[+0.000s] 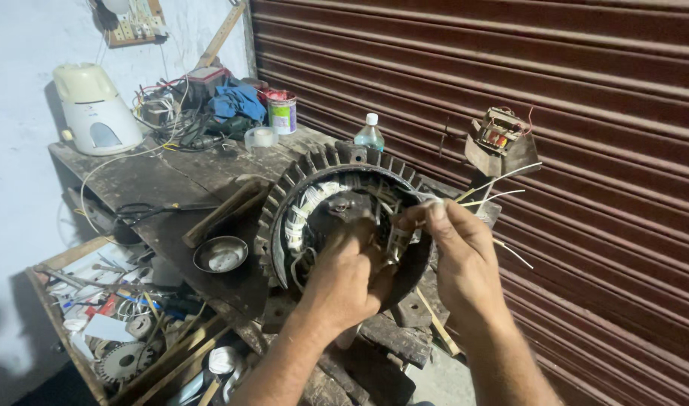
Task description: The person inserts white insulated wire into the slots of a motor stator, using a hammer to tap the wire ends into place. The person repeatedly adjusts the wire and taps it with the hammer to secure it within the stator slots.
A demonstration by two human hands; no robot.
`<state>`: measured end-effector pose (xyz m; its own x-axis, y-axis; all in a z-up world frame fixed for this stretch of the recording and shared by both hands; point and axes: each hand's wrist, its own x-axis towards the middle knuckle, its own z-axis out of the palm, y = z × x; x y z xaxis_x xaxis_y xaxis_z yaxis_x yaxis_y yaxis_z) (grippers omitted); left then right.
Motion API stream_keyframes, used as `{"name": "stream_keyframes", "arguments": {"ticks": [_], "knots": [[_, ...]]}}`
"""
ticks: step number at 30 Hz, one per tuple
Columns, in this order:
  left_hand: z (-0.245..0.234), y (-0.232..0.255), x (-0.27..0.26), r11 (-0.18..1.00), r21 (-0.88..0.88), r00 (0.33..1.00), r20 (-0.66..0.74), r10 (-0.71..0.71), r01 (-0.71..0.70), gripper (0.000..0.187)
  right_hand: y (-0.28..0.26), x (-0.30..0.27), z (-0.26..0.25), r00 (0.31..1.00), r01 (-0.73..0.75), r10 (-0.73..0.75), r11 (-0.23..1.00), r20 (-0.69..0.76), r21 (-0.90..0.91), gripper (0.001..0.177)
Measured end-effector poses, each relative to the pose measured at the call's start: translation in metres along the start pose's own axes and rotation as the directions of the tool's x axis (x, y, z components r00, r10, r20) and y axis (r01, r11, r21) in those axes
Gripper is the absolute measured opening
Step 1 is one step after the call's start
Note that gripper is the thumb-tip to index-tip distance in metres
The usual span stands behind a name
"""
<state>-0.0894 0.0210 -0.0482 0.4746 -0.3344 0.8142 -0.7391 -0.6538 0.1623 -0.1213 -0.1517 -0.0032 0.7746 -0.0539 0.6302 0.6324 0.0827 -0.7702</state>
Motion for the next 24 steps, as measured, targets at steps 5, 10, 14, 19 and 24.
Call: {"name": "stream_keyframes", "arguments": {"ticks": [5,10,14,19,24], "knots": [[-0.002,0.001,0.002,0.997,-0.052,0.952,0.304,-0.043,0.062,0.014,0.019,0.009,0.011,0.985,-0.166,0.173,0.944,0.002,0.287,0.027],[0.001,-0.003,0.006,0.853,-0.227,0.794,0.530,-0.296,0.469,0.015,0.034,0.008,0.017,0.990,-0.106,0.131,0.937,-0.054,0.332,0.034],[-0.004,0.005,0.002,0.986,-0.001,0.848,0.511,-0.143,0.167,0.014,0.040,-0.002,0.015,0.984,-0.118,0.153,0.944,-0.090,0.309,0.037],[-0.017,-0.016,0.019,0.956,-0.154,0.965,0.121,-0.233,0.250,0.016,0.049,-0.009,0.010,0.988,-0.109,0.138,0.937,-0.065,0.331,0.035],[-0.010,-0.030,0.047,0.989,-0.131,0.997,0.007,0.074,-0.072,0.033,0.047,-0.007,0.013,0.993,-0.041,0.079,0.923,-0.084,0.383,0.031]]}}
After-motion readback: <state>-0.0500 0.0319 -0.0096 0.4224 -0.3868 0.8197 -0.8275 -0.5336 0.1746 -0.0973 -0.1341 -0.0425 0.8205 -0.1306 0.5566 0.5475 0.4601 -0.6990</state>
